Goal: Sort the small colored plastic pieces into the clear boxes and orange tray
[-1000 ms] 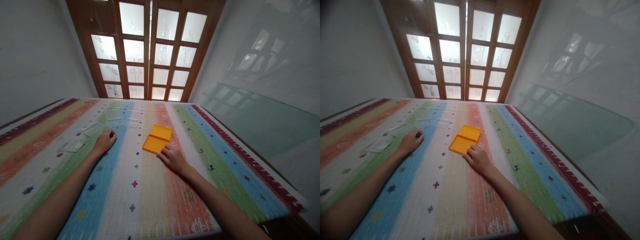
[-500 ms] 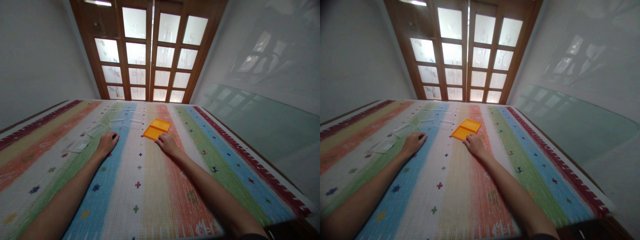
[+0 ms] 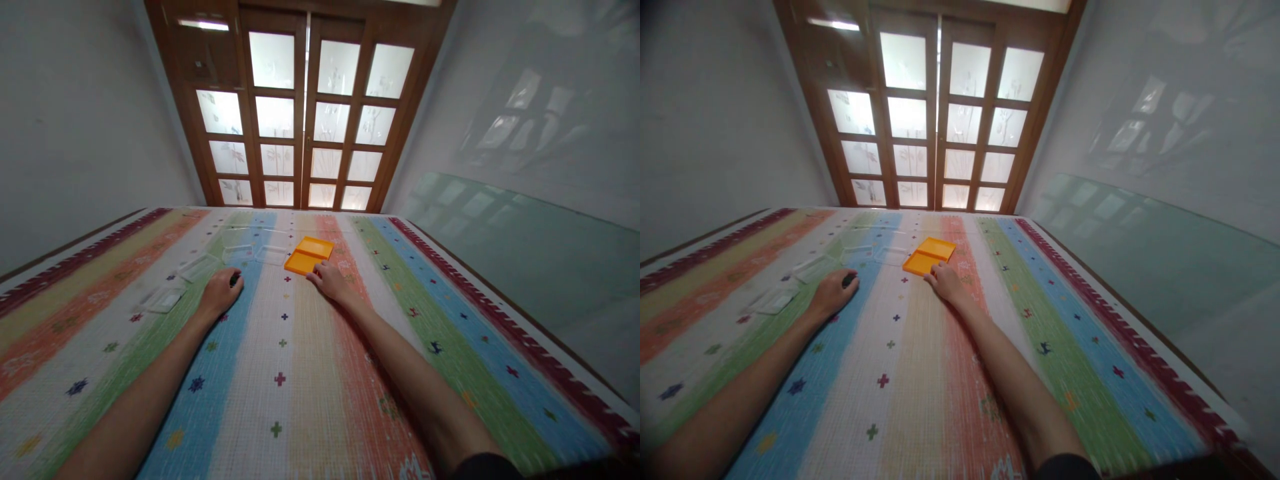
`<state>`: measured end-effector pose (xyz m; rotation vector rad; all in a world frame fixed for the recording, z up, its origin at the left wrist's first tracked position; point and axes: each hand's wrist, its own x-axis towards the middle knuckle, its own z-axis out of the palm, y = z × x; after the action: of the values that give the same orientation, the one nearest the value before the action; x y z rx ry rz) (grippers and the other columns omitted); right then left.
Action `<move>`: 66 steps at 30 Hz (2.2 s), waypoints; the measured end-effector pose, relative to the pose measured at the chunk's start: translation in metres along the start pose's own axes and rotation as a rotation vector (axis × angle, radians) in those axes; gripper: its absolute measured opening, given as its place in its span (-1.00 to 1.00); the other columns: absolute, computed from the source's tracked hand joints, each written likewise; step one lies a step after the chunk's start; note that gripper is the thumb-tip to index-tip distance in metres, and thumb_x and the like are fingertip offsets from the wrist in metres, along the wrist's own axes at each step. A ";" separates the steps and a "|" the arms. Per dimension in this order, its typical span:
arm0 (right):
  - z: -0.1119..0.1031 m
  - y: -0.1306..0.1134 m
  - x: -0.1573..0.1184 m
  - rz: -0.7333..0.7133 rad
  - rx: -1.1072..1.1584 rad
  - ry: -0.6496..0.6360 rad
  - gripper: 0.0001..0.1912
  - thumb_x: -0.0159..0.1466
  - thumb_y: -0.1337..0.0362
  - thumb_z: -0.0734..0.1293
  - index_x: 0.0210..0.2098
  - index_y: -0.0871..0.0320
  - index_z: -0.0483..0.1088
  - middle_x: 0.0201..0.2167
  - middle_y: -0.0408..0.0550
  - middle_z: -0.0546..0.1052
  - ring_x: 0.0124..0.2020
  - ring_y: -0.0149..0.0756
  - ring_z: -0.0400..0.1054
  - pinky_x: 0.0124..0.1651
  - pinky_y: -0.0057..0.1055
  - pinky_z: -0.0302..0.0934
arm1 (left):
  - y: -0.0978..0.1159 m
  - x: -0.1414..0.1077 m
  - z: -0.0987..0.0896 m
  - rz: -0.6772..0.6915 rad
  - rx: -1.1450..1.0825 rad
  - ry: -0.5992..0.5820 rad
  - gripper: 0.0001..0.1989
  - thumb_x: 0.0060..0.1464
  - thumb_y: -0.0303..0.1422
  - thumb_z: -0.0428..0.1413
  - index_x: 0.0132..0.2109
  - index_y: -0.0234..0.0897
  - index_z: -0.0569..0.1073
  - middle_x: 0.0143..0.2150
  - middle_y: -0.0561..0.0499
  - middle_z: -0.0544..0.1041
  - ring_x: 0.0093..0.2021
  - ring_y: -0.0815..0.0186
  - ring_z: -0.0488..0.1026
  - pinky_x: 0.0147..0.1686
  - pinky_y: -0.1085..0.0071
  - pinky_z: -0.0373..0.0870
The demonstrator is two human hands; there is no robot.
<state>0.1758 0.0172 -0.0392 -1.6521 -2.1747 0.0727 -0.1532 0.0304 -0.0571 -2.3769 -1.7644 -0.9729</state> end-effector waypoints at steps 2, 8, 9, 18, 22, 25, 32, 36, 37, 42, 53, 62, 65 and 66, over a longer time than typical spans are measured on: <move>-0.001 -0.001 0.001 0.002 -0.006 -0.007 -0.78 0.44 0.21 0.33 -0.25 0.21 0.52 -0.21 0.07 0.54 -0.24 -0.26 0.41 -0.15 -0.38 0.23 | 0.001 -0.001 0.001 0.017 -0.004 0.018 -0.71 0.15 -0.20 -0.01 -0.16 -0.24 0.52 -0.15 -0.19 0.66 -0.10 0.04 0.59 0.02 0.12 0.51; -0.008 -0.006 -0.002 0.003 -0.022 -0.003 -0.76 0.44 0.17 0.32 -0.15 0.24 0.51 -0.10 0.14 0.52 -0.20 -0.22 0.42 -0.09 -0.33 0.27 | 0.007 -0.002 -0.006 0.104 -0.004 0.114 -0.68 0.18 -0.16 0.01 -0.11 -0.25 0.53 -0.07 -0.23 0.64 0.04 -0.02 0.54 0.15 0.01 0.44; -0.010 -0.006 -0.005 0.007 -0.022 0.007 -0.74 0.43 0.16 0.32 -0.09 0.24 0.50 -0.05 0.16 0.50 -0.18 -0.22 0.43 -0.08 -0.32 0.28 | 0.010 -0.002 -0.009 0.126 -0.004 0.129 -0.68 0.20 -0.17 0.01 -0.11 -0.26 0.53 -0.05 -0.23 0.64 0.07 -0.02 0.52 0.20 -0.02 0.40; -0.037 0.029 -0.083 -0.160 -0.005 0.116 -0.76 0.34 0.22 0.35 -0.04 0.18 0.47 -0.03 0.17 0.49 0.02 -0.06 0.39 0.12 -0.11 0.30 | 0.085 -0.015 -0.005 0.543 -0.120 0.030 -0.77 0.28 -0.38 0.01 -0.07 -0.28 0.55 -0.07 -0.20 0.63 0.01 0.07 0.54 0.16 -0.02 0.45; -0.047 0.037 -0.125 -0.219 0.053 0.102 -0.74 0.38 0.18 0.31 -0.02 0.16 0.47 0.05 0.20 0.51 0.09 -0.04 0.39 0.18 -0.05 0.27 | 0.122 -0.029 -0.002 0.688 -0.219 -0.102 -0.73 0.33 -0.36 0.00 0.02 -0.31 0.53 -0.01 -0.21 0.63 0.01 0.11 0.56 0.07 0.06 0.54; -0.049 0.036 -0.143 -0.244 0.067 0.062 -0.68 0.41 0.12 0.29 0.04 0.16 0.47 0.14 0.21 0.49 0.15 -0.05 0.37 0.22 -0.04 0.25 | 0.134 -0.040 -0.005 0.727 -0.240 -0.142 -0.71 0.34 -0.34 0.00 0.09 -0.32 0.50 0.05 -0.22 0.62 0.06 0.11 0.56 0.09 0.07 0.54; -0.046 0.026 -0.150 -0.320 -0.010 -0.067 -0.51 0.44 -0.02 0.26 0.18 0.18 0.45 0.31 0.23 0.40 0.35 0.00 0.22 0.39 0.06 0.07 | 0.119 -0.056 -0.008 0.737 -0.202 -0.231 -0.65 0.32 -0.33 0.03 0.19 -0.27 0.47 0.15 -0.20 0.60 0.19 0.10 0.52 0.27 0.00 0.42; -0.046 0.020 -0.144 -0.340 -0.019 -0.106 -0.47 0.45 -0.04 0.23 0.24 0.17 0.42 0.32 0.23 0.39 0.37 0.02 0.21 0.40 0.10 0.04 | 0.110 -0.058 -0.007 0.720 -0.153 -0.246 -0.59 0.34 -0.26 0.04 0.24 -0.28 0.43 0.23 -0.24 0.54 0.26 0.03 0.48 0.31 -0.04 0.37; -0.046 0.019 -0.141 -0.342 -0.015 -0.113 -0.47 0.46 -0.03 0.23 0.25 0.16 0.42 0.32 0.23 0.39 0.37 0.03 0.21 0.40 0.11 0.05 | 0.109 -0.058 -0.007 0.716 -0.142 -0.254 -0.58 0.34 -0.25 0.04 0.26 -0.27 0.43 0.26 -0.26 0.52 0.27 0.02 0.46 0.31 -0.05 0.37; -0.046 0.011 -0.133 -0.346 -0.025 -0.167 -0.45 0.46 -0.02 0.23 0.27 0.20 0.40 0.33 0.27 0.37 0.41 0.09 0.16 0.40 0.11 0.05 | 0.103 -0.054 -0.009 0.698 -0.107 -0.332 -0.51 0.36 -0.17 0.02 0.31 -0.32 0.39 0.34 -0.31 0.43 0.34 -0.04 0.39 0.34 -0.09 0.31; -0.026 0.025 -0.142 -0.325 0.010 -0.130 -0.39 0.48 -0.02 0.19 0.39 0.17 0.27 0.42 0.20 0.25 0.46 0.01 0.08 0.45 0.10 0.00 | 0.093 -0.057 -0.004 0.546 -0.109 -0.488 -0.39 0.37 -0.08 0.00 0.41 -0.30 0.28 0.44 -0.25 0.29 0.46 -0.01 0.19 0.41 -0.06 0.18; -0.025 0.019 -0.147 -0.311 0.000 -0.118 -0.36 0.46 0.00 0.23 0.44 0.12 0.20 0.43 0.18 0.22 0.47 0.01 0.06 0.47 0.11 -0.03 | 0.088 -0.058 -0.002 0.573 -0.119 -0.483 -0.36 0.37 -0.07 0.02 0.48 -0.13 0.14 0.49 -0.18 0.17 0.49 0.02 0.11 0.45 -0.05 0.08; -0.025 0.019 -0.147 -0.309 0.000 -0.119 -0.37 0.46 0.00 0.22 0.44 0.11 0.20 0.43 0.16 0.23 0.47 0.01 0.06 0.47 0.10 -0.03 | 0.089 -0.058 -0.003 0.574 -0.126 -0.475 -0.36 0.37 -0.07 0.03 0.48 -0.12 0.15 0.48 -0.17 0.19 0.49 0.02 0.12 0.44 -0.05 0.10; -0.025 0.019 -0.146 -0.310 0.001 -0.115 -0.37 0.46 0.00 0.22 0.43 0.11 0.21 0.43 0.16 0.23 0.46 0.00 0.07 0.47 0.10 -0.03 | 0.089 -0.058 -0.003 0.574 -0.128 -0.474 -0.36 0.37 -0.07 0.03 0.47 -0.13 0.16 0.48 -0.17 0.19 0.48 0.02 0.13 0.44 -0.05 0.11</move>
<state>0.2338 -0.1187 -0.0640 -1.3198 -2.4907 0.0818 -0.0862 -0.0521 -0.0531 -3.1149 -0.9805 -0.4818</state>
